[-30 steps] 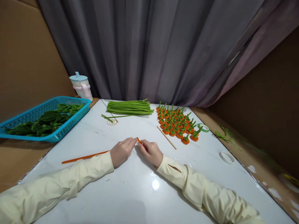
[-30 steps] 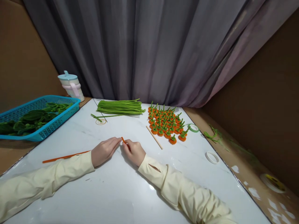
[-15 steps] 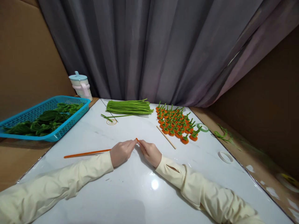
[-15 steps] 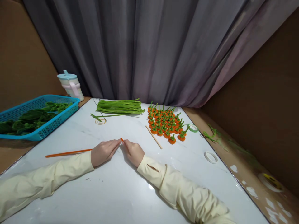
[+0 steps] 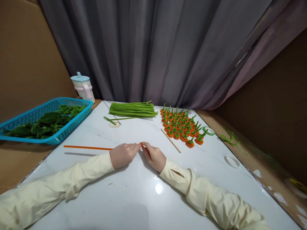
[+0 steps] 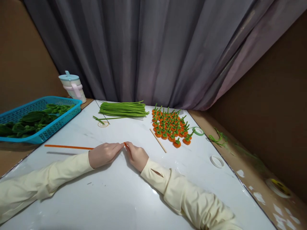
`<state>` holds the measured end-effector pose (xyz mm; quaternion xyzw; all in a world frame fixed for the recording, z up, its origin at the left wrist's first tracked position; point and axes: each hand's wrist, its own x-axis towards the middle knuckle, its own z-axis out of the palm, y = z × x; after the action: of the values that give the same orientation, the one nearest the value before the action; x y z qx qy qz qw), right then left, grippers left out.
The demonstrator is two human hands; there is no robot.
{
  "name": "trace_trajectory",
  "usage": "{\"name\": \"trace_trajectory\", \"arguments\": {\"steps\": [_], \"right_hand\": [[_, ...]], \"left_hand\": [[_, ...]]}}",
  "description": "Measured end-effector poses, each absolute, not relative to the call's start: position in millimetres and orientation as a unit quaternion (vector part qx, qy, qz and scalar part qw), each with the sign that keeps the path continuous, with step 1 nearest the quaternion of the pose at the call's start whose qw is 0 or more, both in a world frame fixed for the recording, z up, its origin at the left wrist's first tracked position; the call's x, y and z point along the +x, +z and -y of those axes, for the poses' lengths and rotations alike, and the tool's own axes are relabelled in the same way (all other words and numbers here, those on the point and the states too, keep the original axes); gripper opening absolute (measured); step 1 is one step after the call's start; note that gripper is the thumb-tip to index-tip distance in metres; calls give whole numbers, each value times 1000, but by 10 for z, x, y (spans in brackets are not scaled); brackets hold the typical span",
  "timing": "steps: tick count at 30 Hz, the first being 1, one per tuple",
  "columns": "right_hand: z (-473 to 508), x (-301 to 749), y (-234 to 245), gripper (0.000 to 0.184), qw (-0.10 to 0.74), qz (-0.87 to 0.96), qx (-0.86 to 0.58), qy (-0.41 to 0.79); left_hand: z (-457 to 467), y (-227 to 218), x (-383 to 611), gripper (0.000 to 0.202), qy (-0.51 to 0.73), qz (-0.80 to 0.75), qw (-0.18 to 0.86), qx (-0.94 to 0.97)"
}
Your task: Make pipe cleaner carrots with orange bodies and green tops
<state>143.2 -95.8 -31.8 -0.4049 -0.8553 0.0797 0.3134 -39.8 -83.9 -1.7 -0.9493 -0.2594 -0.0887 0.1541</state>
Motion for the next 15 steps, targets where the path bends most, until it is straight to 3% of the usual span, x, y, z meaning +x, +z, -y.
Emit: {"name": "trace_trajectory", "arguments": {"steps": [6, 15], "right_hand": [[960, 1450, -354, 26, 284, 875, -393, -3], [950, 1482, -359, 27, 273, 893, -357, 17]], "left_hand": [[933, 4, -343, 32, -55, 269, 224, -935], [892, -38, -393, 31, -81, 229, 236, -941]]}}
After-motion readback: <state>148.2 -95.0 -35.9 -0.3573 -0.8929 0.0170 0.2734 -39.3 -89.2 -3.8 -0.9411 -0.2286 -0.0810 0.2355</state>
